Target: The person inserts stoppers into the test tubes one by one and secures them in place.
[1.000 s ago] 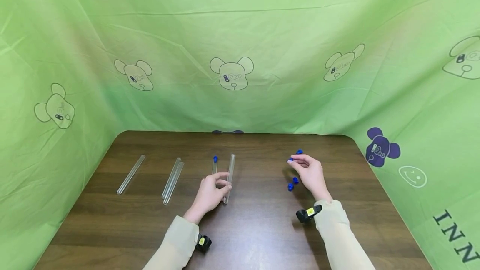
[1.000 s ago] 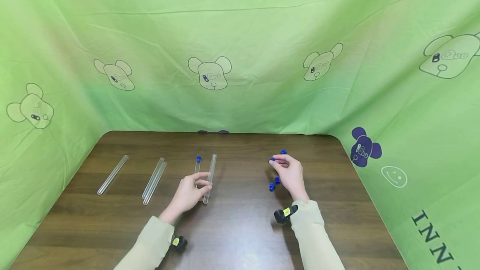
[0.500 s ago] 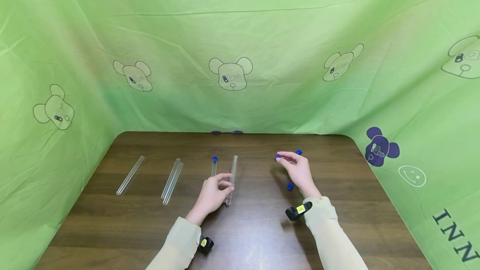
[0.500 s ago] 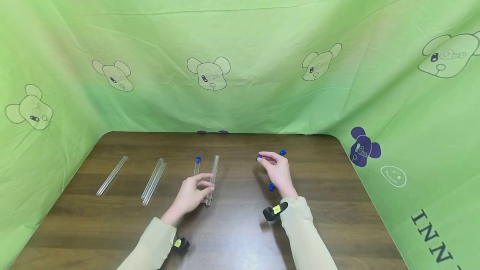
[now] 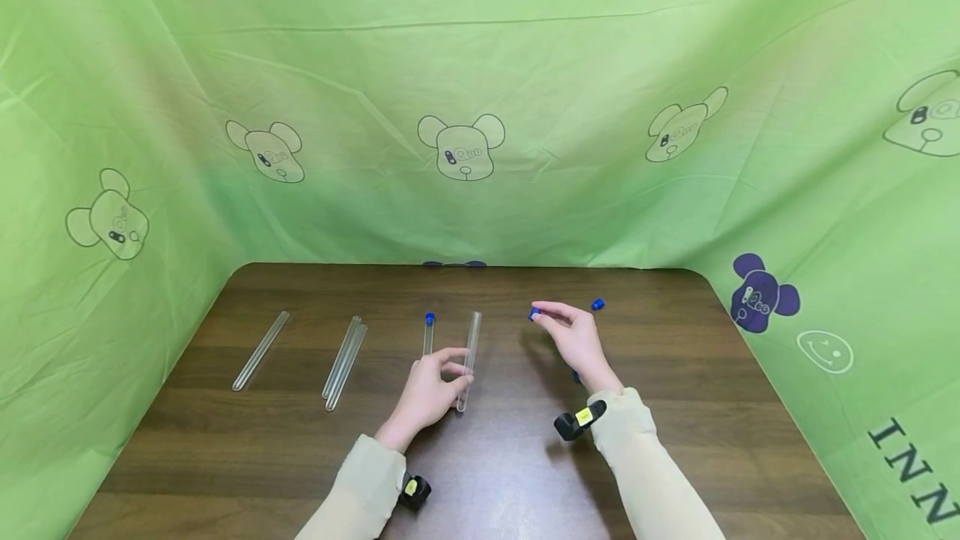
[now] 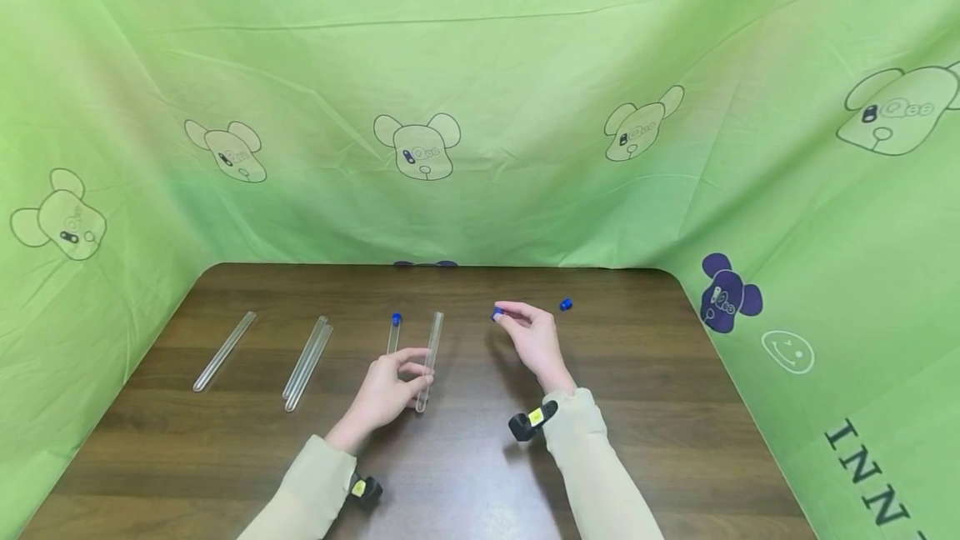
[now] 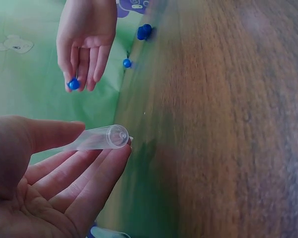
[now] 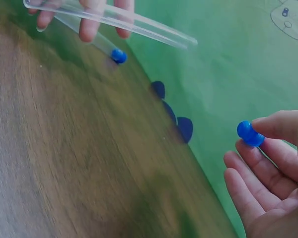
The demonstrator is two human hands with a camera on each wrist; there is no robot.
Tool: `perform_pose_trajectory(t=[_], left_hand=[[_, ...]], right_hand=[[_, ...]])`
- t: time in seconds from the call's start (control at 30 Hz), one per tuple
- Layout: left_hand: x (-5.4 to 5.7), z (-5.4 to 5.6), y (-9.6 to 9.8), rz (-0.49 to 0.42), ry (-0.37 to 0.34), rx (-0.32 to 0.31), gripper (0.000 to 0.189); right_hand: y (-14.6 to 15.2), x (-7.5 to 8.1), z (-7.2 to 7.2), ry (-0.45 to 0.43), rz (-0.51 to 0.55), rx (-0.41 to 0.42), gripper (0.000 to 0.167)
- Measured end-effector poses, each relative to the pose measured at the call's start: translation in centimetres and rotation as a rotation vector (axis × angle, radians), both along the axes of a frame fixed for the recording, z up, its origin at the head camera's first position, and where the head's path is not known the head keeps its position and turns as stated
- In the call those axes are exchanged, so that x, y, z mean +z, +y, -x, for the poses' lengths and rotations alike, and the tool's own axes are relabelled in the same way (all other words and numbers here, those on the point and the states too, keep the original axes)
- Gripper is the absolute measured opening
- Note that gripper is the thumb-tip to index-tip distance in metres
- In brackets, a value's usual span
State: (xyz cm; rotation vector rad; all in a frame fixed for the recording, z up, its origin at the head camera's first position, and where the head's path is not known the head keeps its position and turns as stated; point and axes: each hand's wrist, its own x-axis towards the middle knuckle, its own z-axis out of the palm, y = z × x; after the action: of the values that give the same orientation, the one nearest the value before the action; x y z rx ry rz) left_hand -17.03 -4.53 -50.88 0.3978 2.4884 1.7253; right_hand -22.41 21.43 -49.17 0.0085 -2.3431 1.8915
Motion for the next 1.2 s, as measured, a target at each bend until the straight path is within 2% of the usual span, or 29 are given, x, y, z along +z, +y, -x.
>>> perform_pose_trajectory(t=[0.73, 1.0, 1.2], left_hand=[[0.0, -0.2, 0.6, -0.021, -0.016, -0.012, 0.038], [-0.2, -0.2, 0.6, -0.011, -0.014, -0.020, 0.039], [-0.2, -0.2, 0.7, -0.008, -0.009, -0.023, 0.039]], right_hand=[[-2.0, 0.4, 0.3, -0.028, -0.042, 0.031, 0.034], [-3.6, 4.0, -1.4, -0.045, -0.071, 0.066, 0.030], [-4.2, 4.6, -1.5, -0.041, -0.054, 0.074, 0.030]])
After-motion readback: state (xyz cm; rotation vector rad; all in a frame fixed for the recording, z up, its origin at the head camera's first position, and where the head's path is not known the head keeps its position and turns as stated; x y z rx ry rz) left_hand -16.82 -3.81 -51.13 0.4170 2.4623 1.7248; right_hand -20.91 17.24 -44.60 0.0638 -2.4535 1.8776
